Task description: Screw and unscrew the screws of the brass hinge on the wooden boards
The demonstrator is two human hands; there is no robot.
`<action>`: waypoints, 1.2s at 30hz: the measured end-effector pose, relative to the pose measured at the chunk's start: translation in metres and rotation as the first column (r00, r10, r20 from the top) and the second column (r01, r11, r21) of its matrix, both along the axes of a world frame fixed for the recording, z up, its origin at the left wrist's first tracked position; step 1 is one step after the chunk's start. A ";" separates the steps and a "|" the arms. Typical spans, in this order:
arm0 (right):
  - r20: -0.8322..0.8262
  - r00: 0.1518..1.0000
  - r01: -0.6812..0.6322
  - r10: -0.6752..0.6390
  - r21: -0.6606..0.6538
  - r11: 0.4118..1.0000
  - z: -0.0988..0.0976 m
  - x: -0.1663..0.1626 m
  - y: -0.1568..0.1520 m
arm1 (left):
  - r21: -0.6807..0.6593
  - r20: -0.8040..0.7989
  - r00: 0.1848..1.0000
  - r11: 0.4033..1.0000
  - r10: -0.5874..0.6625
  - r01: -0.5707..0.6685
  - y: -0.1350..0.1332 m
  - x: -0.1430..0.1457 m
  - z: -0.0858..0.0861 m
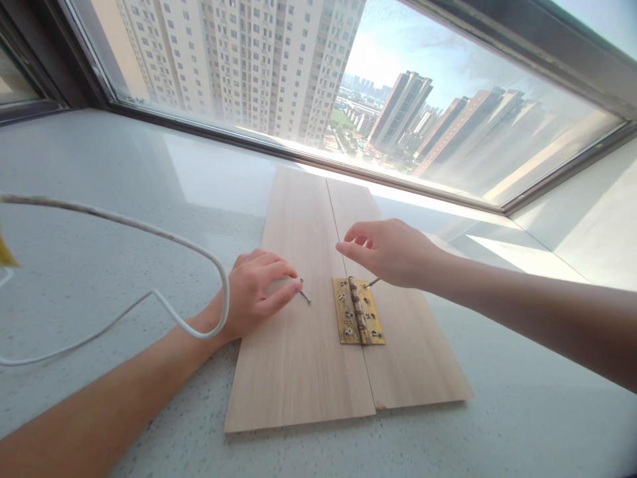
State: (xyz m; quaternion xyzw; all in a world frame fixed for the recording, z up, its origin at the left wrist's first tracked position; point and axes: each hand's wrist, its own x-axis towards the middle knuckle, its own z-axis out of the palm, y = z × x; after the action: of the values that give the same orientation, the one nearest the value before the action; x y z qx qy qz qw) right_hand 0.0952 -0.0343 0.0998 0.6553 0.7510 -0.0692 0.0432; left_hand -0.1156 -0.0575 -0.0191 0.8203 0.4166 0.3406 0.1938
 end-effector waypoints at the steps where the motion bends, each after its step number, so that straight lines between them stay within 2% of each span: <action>1: -0.109 0.994 -0.012 0.018 0.055 0.998 0.000 0.001 -0.004 | 0.017 -0.002 1.000 1.000 -0.008 0.008 0.000 0.000 0.000; 5: -0.468 0.872 -0.009 0.141 0.273 0.962 -0.007 0.005 -0.017 | 0.073 -0.001 1.000 0.997 -0.009 0.010 0.000 -0.001 -0.002; 7: -0.598 0.785 0.037 0.163 0.308 0.951 -0.010 0.010 -0.017 | 0.090 0.001 1.000 0.996 0.000 0.000 -0.001 -0.001 -0.001; 11: -0.838 0.541 0.111 0.074 0.158 0.981 -0.013 0.023 -0.007 | 0.107 0.017 1.000 0.994 -0.010 0.009 -0.006 0.002 0.004; 15: -0.956 0.290 0.135 0.030 0.072 0.988 -0.016 0.031 0.000 | 0.077 0.074 0.996 0.996 -0.043 0.037 -0.008 0.020 0.016; 17: -0.972 0.232 0.124 0.040 0.070 0.990 -0.019 0.031 0.000 | 0.032 0.101 0.991 0.996 -0.088 0.086 -0.005 0.038 0.025; 19: -0.974 0.214 0.109 0.070 0.095 0.990 -0.022 0.030 -0.002 | -0.012 0.115 0.984 0.990 -0.135 0.137 0.000 0.060 0.032; 21: -0.960 0.252 0.103 0.117 0.147 0.984 -0.025 0.030 -0.004 | -0.047 0.124 0.974 0.979 -0.191 0.198 0.006 0.083 0.038; 24: -0.880 0.424 0.082 0.215 0.273 0.958 -0.027 0.031 -0.009 | -0.092 0.156 0.962 0.966 -0.225 0.241 0.015 0.108 0.038; 29: -0.677 0.662 -0.096 0.322 0.349 0.932 -0.025 0.033 -0.014 | -0.131 0.302 0.929 0.956 -0.214 0.262 0.027 0.121 0.026; 31: -0.519 0.767 -0.204 0.377 0.360 0.911 -0.020 0.034 -0.016 | -0.093 0.314 0.921 0.958 -0.230 0.271 0.031 0.121 0.023; 33: -0.269 0.865 -0.330 0.423 0.328 0.885 -0.011 0.036 -0.018 | -0.049 0.274 0.926 0.958 -0.259 0.282 0.035 0.122 0.021; 35: 0.028 0.897 -0.437 0.441 0.194 0.878 0.001 0.040 -0.021 | -0.030 0.226 0.930 0.952 -0.290 0.304 0.038 0.124 0.021; 36: 0.139 0.900 -0.430 0.414 0.120 0.895 0.006 0.042 -0.023 | -0.025 0.209 0.930 0.949 -0.302 0.314 0.039 0.126 0.021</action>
State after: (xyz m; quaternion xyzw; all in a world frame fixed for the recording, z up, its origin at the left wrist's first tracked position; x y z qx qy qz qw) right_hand 0.1376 -0.0576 0.1059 0.4808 0.8748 0.0336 0.0497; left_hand 0.0101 -0.0184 0.0017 0.8305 0.2705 0.3756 0.3098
